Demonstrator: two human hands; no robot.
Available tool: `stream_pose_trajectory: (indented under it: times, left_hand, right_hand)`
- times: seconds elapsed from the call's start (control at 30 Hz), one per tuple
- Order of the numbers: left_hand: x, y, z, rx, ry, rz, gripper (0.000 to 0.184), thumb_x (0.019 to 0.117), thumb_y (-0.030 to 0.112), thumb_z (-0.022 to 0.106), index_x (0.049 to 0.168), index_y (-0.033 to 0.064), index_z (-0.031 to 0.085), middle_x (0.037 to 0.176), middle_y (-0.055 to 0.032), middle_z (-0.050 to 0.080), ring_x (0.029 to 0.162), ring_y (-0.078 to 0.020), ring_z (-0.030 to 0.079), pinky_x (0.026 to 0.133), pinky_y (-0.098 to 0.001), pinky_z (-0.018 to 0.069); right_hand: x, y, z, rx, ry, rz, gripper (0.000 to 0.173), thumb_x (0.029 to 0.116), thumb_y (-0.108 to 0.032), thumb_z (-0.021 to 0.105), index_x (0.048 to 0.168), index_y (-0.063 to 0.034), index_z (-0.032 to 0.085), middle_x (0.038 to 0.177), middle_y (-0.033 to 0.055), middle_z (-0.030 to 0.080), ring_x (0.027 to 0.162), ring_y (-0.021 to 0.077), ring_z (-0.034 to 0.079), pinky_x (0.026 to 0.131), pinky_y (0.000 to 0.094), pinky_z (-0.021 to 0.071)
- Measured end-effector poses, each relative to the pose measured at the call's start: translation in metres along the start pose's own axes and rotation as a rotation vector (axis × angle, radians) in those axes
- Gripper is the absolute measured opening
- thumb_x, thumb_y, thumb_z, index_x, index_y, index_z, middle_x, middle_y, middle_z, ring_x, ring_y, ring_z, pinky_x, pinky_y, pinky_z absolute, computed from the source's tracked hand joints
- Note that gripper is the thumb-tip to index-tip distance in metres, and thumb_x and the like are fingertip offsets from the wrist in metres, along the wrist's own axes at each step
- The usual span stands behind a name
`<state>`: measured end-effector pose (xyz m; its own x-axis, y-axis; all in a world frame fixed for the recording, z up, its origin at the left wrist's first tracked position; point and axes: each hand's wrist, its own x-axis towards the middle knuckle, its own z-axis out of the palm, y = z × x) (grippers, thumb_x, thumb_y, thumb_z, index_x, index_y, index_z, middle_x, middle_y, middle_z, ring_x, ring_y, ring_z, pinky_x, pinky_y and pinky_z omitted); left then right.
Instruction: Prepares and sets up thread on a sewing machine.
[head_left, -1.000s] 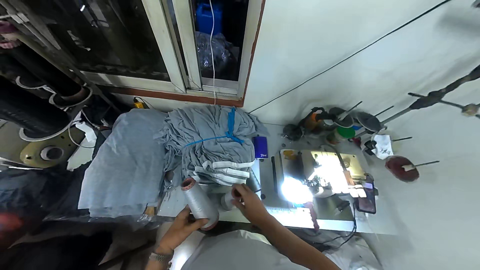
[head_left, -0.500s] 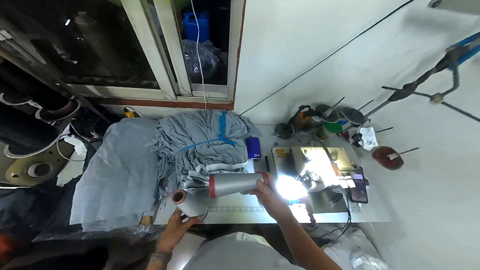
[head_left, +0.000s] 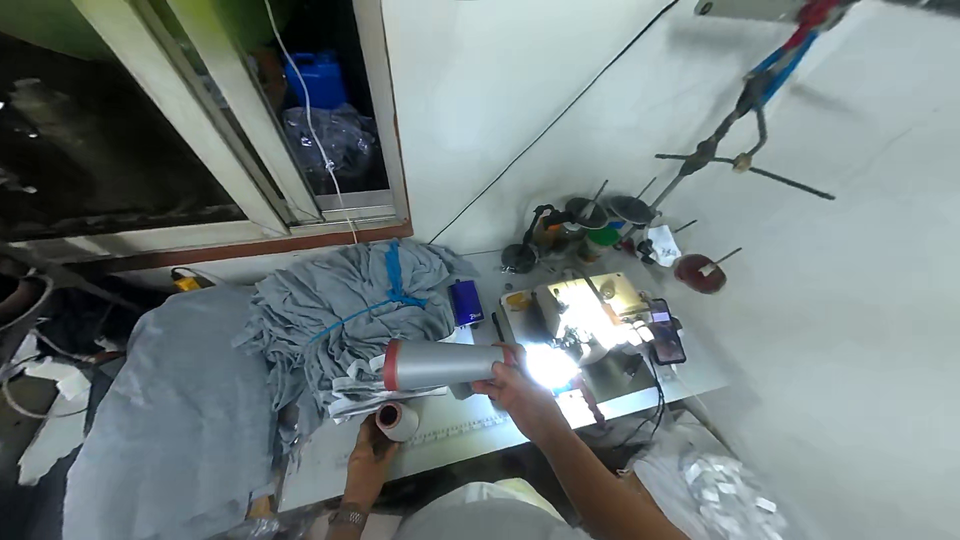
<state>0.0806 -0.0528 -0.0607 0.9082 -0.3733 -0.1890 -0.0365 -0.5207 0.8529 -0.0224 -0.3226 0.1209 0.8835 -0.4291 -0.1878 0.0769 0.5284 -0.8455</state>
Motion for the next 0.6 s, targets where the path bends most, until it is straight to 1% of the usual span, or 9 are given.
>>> stream_pose_trajectory:
  times: [0.03,0.1,0.17,0.2,0.27,0.3,0.37,0.47,0.6]
  left_hand:
    - [-0.002,0.003,-0.003,0.043,0.013,-0.005,0.074,0.0885,0.0,0.072,0.153,-0.006,0.034,0.145,-0.0279,0.052,0.13,-0.0356,0.058,0.11,-0.0465,0.0482]
    - [-0.012,0.015,-0.014,0.105,0.145,0.046,0.059,0.0905,-0.006,0.062,0.146,-0.0116,0.042,0.143,-0.0349,0.05,0.128,-0.0471,0.055,0.107,-0.0577,0.0461]
    - [-0.026,0.036,-0.029,0.211,0.39,0.222,0.035,0.0952,0.0,0.054,0.127,-0.0146,0.057,0.124,-0.0371,0.059,0.11,-0.0503,0.062,0.096,-0.0602,0.051]
    - [-0.03,0.051,-0.036,0.261,0.514,0.346,0.028,0.0968,0.005,0.05,0.114,-0.0139,0.063,0.109,-0.034,0.063,0.098,-0.0453,0.065,0.089,-0.0551,0.0532]
    - [-0.034,0.093,-0.044,0.22,0.611,0.553,0.029,0.1005,0.012,0.047,0.1,-0.0102,0.065,0.092,-0.0219,0.063,0.084,-0.0243,0.062,0.081,-0.0347,0.053]
    - [-0.036,0.115,-0.044,0.108,0.564,0.629,0.028,0.1018,0.013,0.049,0.098,-0.0091,0.065,0.089,-0.0162,0.064,0.083,-0.0135,0.062,0.081,-0.0252,0.053]
    - [-0.037,0.157,-0.035,-0.156,0.312,0.654,0.023,0.103,0.015,0.054,0.102,-0.0036,0.068,0.093,-0.0047,0.068,0.086,-0.0015,0.064,0.081,-0.0186,0.0558]
    - [-0.03,0.202,-0.01,-0.487,-0.042,0.435,0.019,0.0987,0.014,0.061,0.108,0.0007,0.071,0.096,-0.0031,0.072,0.083,-0.01,0.068,0.076,-0.0266,0.0587]
    - [-0.017,0.234,0.013,-0.658,-0.244,0.136,0.022,0.0933,0.018,0.067,0.109,0.0038,0.071,0.105,-0.0073,0.07,0.101,-0.0184,0.065,0.087,-0.0331,0.0548]
  right_hand:
    - [-0.001,-0.003,0.0,-0.002,0.015,-0.008,0.033,0.1007,-0.005,0.051,0.133,-0.0015,0.046,0.108,0.0177,0.066,0.086,0.0268,0.073,0.084,0.0411,0.0624]
    - [-0.004,-0.006,-0.003,0.018,0.044,-0.033,0.031,0.1008,-0.006,0.051,0.131,-0.0009,0.047,0.106,0.0184,0.067,0.085,0.0267,0.073,0.084,0.0414,0.0627]
    - [-0.007,-0.01,-0.006,0.053,0.066,-0.052,0.029,0.1024,-0.007,0.049,0.131,-0.0012,0.046,0.105,0.018,0.067,0.085,0.0263,0.073,0.085,0.0416,0.0619]
    - [-0.009,-0.011,-0.006,0.071,0.077,-0.061,0.027,0.103,-0.007,0.048,0.129,-0.002,0.046,0.104,0.0174,0.068,0.085,0.0261,0.073,0.086,0.0417,0.0615]
    - [-0.011,-0.015,-0.005,0.094,0.104,-0.081,0.024,0.1033,-0.007,0.048,0.127,-0.0025,0.046,0.103,0.0169,0.068,0.084,0.0262,0.073,0.085,0.0418,0.062]
    - [-0.013,-0.015,-0.004,0.099,0.107,-0.093,0.024,0.1025,-0.007,0.049,0.126,-0.0029,0.047,0.104,0.0164,0.067,0.085,0.026,0.073,0.085,0.0415,0.0621]
    - [-0.015,-0.016,0.0,0.106,0.096,-0.124,0.026,0.1005,-0.008,0.052,0.126,-0.0036,0.047,0.106,0.0157,0.068,0.086,0.0255,0.073,0.085,0.0412,0.0624]
    - [-0.016,-0.016,0.009,0.133,0.083,-0.169,0.031,0.0976,-0.006,0.056,0.127,-0.0032,0.046,0.108,0.0163,0.067,0.088,0.0265,0.074,0.087,0.0426,0.0625]
    - [-0.017,-0.012,0.011,0.074,0.09,-0.263,0.035,0.0944,-0.006,0.063,0.127,-0.0029,0.049,0.107,0.0142,0.067,0.089,0.0235,0.072,0.088,0.0407,0.0614]
